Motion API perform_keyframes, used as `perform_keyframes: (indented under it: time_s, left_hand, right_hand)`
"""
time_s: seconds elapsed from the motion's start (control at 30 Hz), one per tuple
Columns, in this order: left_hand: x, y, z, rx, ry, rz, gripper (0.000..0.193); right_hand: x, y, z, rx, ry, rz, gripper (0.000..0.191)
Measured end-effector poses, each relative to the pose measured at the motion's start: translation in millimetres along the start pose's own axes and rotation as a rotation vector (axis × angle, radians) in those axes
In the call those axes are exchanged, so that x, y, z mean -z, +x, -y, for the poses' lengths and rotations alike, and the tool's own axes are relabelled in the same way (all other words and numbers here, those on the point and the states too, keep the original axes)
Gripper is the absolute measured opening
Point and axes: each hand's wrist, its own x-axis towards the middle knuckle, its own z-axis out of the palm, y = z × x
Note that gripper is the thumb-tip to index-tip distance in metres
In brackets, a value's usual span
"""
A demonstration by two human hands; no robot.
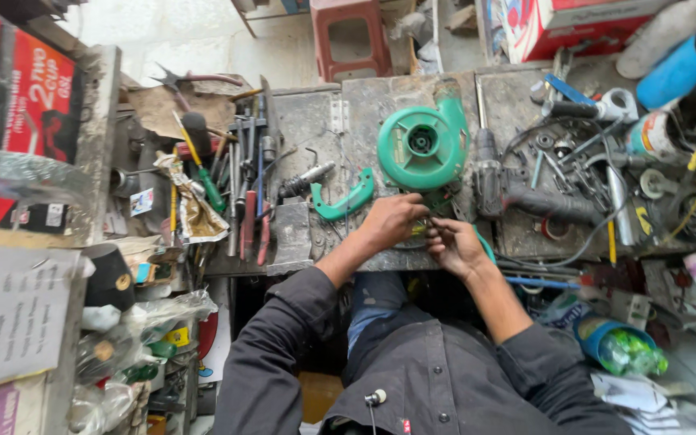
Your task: The person repairs a small green electric blower motor on a cluttered workbench. They handle the motor's wiring and base, use a screwdriver to loosen and tighten fasteners, wrap a section with tape, and reposition the blower while working on its underside.
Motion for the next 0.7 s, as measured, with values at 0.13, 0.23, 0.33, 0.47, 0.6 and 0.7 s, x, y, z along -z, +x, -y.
perform_keyframes:
  time_s: [0.13, 0.23, 0.33, 0.47, 0.6, 0.7]
  left_hand:
    - [-8.9, 0.6, 9.0, 0.035, -0.058, 0.024, 0.021]
    - [-5.3, -0.2, 8.7, 0.076, -0.116, 0.035, 0.018]
    - [-3.2, 5.8, 7.6, 0.089, -0.120, 0.043, 0.021]
    - [-2.5, 9.6, 2.8, 0.102, -0.105, 0.019, 0.020]
    - [-4.1, 9.1, 2.6, 0.119, -0.127, 0.014, 0.018]
    - [-4.9, 8.9, 4.2, 0.168, -0.115, 0.044, 0.017]
  right_hand:
    - [5.2, -7.2, 1.8, 0.048, -0.062, -0.008, 0.019]
    - [-10.0, -33.8, 16.8, 0.447, -0.572, -0.138, 0.024]
    - [-25.1, -53.7, 33.2, 0.910, -1.090, -0.288, 0.026]
    - [-36.9, -56.9, 43.9, 1.150, -1.317, -0.278, 0.018]
    - [-34.9, -56.1, 43.1, 1.211, -1.367, -0.255, 0.020]
    - [-31.1, -53.4, 38.3, 1.247, -1.410, -0.275, 0.024]
